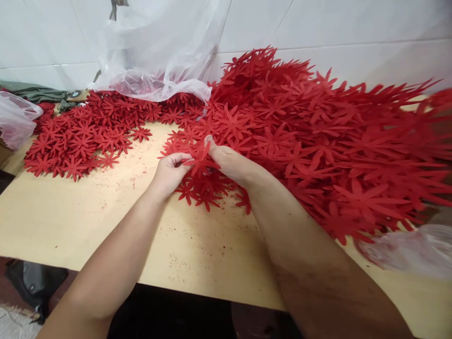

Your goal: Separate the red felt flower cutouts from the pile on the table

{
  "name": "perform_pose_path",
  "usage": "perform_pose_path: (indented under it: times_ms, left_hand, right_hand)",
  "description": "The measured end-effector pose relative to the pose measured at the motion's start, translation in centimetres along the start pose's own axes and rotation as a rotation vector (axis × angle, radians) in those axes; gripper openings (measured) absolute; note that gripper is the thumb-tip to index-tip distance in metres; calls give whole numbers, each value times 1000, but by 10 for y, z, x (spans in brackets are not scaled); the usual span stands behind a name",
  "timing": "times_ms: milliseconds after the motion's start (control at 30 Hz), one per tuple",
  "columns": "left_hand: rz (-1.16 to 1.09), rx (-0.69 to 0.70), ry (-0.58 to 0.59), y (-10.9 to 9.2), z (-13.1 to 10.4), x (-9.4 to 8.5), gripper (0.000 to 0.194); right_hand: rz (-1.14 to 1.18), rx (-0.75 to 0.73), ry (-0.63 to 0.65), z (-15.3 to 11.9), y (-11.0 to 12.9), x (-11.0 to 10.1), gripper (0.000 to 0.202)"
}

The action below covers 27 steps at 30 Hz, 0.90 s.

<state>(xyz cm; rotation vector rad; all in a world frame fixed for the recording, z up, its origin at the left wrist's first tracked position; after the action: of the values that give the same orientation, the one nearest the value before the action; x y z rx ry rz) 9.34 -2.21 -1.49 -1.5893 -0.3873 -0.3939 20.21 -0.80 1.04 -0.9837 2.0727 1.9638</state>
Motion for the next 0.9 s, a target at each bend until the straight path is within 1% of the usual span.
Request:
perform_pose_path:
  times_ms: [100, 200, 300, 367, 433, 467, 500, 533, 567, 667, 700, 733, 800, 900]
  left_hand:
    - [18, 23, -119, -1, 1, -9, 16]
    - [4, 68, -168, -10, 2, -14, 10]
    - [12, 88, -173, -16, 3, -16, 9]
    - [46, 91, -186, -16, 4, -18, 10]
    - [108, 99, -198, -14, 5, -19, 10]
    - [146, 103, -201, -13, 5, -19, 10]
    - [181, 101, -201, -12, 5, -19, 10]
    - [206, 96, -194, -10, 5, -18, 10]
    - [218, 90, -181, -9, 4, -17, 9]
    - [202, 79, -133, -8, 3, -13, 8]
    - [192, 78, -122, -8, 3, -11, 8]
    - [183, 73, -114, -9, 2, -10, 7]
    - [164, 48, -99, -8, 0, -7, 6]
    - [142, 35, -81, -10, -2, -3, 4]
  right_hand:
    - [-5, -7, 26, -1, 2, 4, 56]
    - [23, -8, -46, 3, -3, -4, 55]
    - [13, 42, -225, 8, -16, -26, 51]
    - [-94, 30, -376, 8, -19, -43, 43]
    - [-240, -54, -538, 2, -11, -56, 29]
    - [-298, -113, -605, -3, -3, -60, 23]
    - [-333, -172, -642, -7, 4, -59, 18]
    - [-338, -220, -644, -10, 11, -56, 17]
    - [-317, -253, -603, -11, 16, -50, 18]
    - [-194, -280, -329, -6, 20, -19, 25]
    - [-153, -275, -253, -3, 19, -10, 25]
    - [-117, -266, -203, -1, 16, -4, 24]
    - [-52, -241, -155, 5, 9, 1, 20]
    - [7, -223, -137, 10, 2, 1, 15]
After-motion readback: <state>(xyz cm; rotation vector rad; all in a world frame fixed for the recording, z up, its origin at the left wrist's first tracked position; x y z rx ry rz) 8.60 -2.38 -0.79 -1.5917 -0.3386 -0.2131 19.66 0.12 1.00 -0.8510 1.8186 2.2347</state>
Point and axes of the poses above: each hand's wrist, its own z-axis towards the middle knuckle, its own x-axis out of the palm, y = z × x, the point moved 8 cm from there along z, towards the middle knuckle, and after that the axes turned 14 degrees about -z, right-handed, at the moved point
